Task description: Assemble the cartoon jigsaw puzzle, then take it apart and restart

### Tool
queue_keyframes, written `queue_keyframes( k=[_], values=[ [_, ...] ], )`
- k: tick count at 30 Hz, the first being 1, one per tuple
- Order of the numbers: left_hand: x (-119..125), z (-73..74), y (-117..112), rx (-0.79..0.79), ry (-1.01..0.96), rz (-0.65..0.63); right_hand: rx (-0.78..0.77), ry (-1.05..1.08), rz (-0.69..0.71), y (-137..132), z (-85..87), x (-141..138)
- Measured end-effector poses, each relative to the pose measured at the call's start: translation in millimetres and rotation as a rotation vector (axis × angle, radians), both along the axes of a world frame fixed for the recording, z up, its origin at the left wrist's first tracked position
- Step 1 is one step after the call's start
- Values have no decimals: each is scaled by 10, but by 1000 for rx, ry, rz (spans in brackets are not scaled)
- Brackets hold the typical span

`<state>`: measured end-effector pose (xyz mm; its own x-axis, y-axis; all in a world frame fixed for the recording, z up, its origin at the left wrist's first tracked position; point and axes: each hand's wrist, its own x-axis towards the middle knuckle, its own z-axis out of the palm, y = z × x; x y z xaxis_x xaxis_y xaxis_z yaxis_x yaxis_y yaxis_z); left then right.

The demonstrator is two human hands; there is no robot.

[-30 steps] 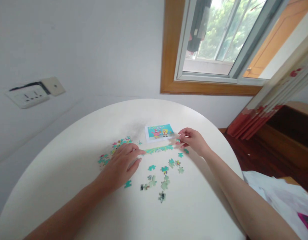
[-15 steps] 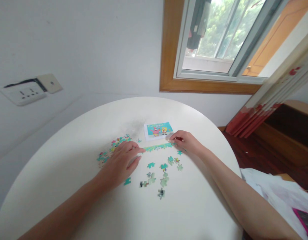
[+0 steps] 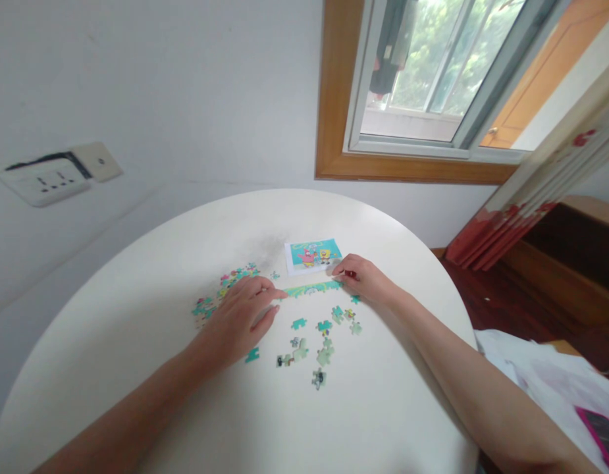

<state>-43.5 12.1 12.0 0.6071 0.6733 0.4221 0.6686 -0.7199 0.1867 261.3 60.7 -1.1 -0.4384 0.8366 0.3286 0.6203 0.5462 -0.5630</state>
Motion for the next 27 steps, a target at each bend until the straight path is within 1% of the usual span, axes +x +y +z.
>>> queue_keyframes(
  k=[3,9,12,17,21,27],
  values=[
    [0,0,0,0,-2,0,-11,-9,-17,-20,47,-3],
    [2,6,-2,15,-5,1,3,-47,-66,-151,257,66],
    [-4,-7,2,14,9,0,-37,-94,-94,-216,302,112],
    [-17,-47,11,6,20,-16,-83,-146,-60,-228,258,117],
    [-23,-64,15,-6,16,-11,-115,-126,-77,-213,213,91],
    [-20,-51,11,-13,16,-5,-69,-143,-69,-192,174,63]
  ],
)
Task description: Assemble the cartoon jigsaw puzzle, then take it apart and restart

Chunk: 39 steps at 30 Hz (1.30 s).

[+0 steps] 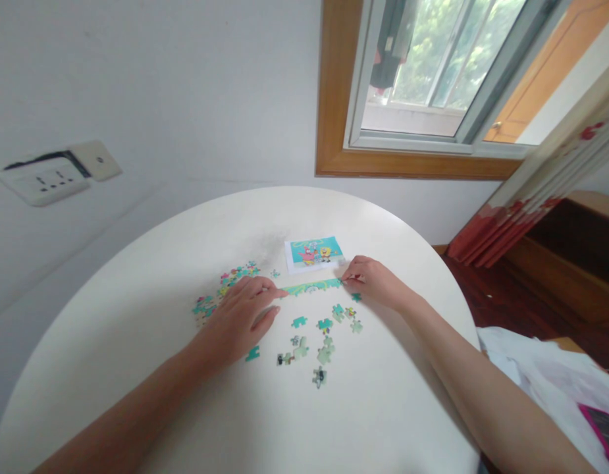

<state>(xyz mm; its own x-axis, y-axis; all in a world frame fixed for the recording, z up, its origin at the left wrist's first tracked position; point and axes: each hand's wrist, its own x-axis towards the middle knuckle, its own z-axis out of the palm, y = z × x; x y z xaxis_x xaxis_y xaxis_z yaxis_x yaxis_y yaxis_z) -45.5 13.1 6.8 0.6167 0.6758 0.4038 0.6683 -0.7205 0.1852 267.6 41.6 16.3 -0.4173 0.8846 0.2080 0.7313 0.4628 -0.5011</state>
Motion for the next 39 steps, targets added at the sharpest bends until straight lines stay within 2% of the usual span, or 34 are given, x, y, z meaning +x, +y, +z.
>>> queue_keyframes(
  k=[6,11,15,24,31,39],
  values=[
    [4,-4,5,-5,13,4,-15,26,-20,28,-8,-20],
    [-2,-10,14,-6,19,10,-58,98,-69,83,-89,-4],
    [0,2,15,-11,17,22,-62,70,-117,103,-130,-6],
    [-19,-63,48,-41,38,22,-7,-67,-98,-13,-11,-116],
    [-42,-43,50,-9,15,36,-40,-24,-164,-21,34,-3],
    [-58,-17,54,5,22,103,-49,-220,-192,-116,105,20]
  ],
)
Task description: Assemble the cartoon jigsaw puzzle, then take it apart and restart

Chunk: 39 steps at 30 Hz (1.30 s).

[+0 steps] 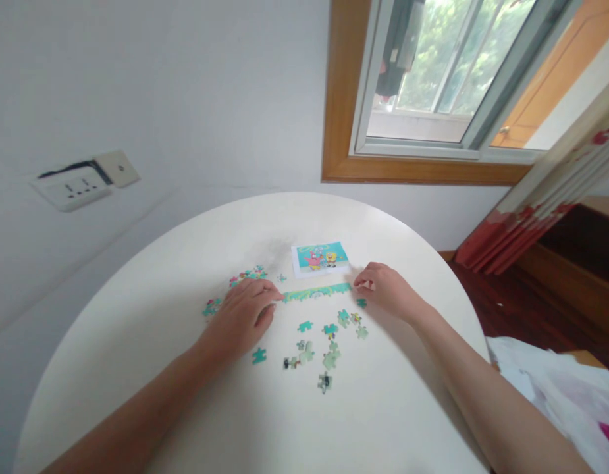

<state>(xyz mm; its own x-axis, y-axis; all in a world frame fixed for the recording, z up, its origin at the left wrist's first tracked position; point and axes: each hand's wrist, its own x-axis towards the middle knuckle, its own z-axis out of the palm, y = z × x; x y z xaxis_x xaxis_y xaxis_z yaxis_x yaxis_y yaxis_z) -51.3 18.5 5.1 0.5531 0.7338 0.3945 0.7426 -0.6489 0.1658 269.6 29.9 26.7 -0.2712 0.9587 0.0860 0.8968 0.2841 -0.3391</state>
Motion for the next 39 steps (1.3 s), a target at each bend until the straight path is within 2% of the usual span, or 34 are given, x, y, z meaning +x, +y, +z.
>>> queue_keyframes(
  k=[12,18,25,39],
  values=[
    [28,-2,-33,-66,-39,-18,7,-44,18,2,-36,-75],
    [20,-1,-24,-32,-28,-11,13,-33,-16,-14,-1,-66],
    [6,0,-4,-23,-50,36,-1,-10,5,3,-27,-44],
    [-7,-6,3,-10,3,24,-1,-26,0,2,-31,-52]
  ],
)
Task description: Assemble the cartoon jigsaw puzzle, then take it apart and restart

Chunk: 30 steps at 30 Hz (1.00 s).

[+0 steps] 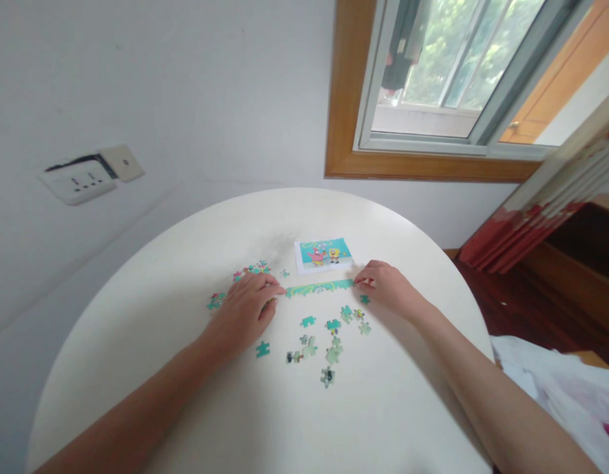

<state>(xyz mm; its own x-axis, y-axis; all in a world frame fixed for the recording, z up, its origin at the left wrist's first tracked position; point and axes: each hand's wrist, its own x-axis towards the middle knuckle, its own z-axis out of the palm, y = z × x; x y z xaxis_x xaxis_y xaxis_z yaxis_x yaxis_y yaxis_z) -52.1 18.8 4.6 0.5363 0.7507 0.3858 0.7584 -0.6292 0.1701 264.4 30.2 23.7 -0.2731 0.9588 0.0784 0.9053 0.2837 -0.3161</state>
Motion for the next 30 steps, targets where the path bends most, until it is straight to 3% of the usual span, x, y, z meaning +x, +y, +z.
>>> queue_keyframes(
  k=[11,16,19,26,30],
  values=[
    [5,6,-9,-4,10,-7,3,9,15,-16,22,1],
    [-29,43,0,23,-27,11,37,64,-28,-39,127,107],
    [-25,87,-25,13,-22,-53,9,105,-33,-85,209,164],
    [150,114,-183,-85,-28,-229,-87,141,307,-279,278,-37],
    [241,77,-232,-134,-14,-268,-83,96,380,-314,235,-128]
  ],
)
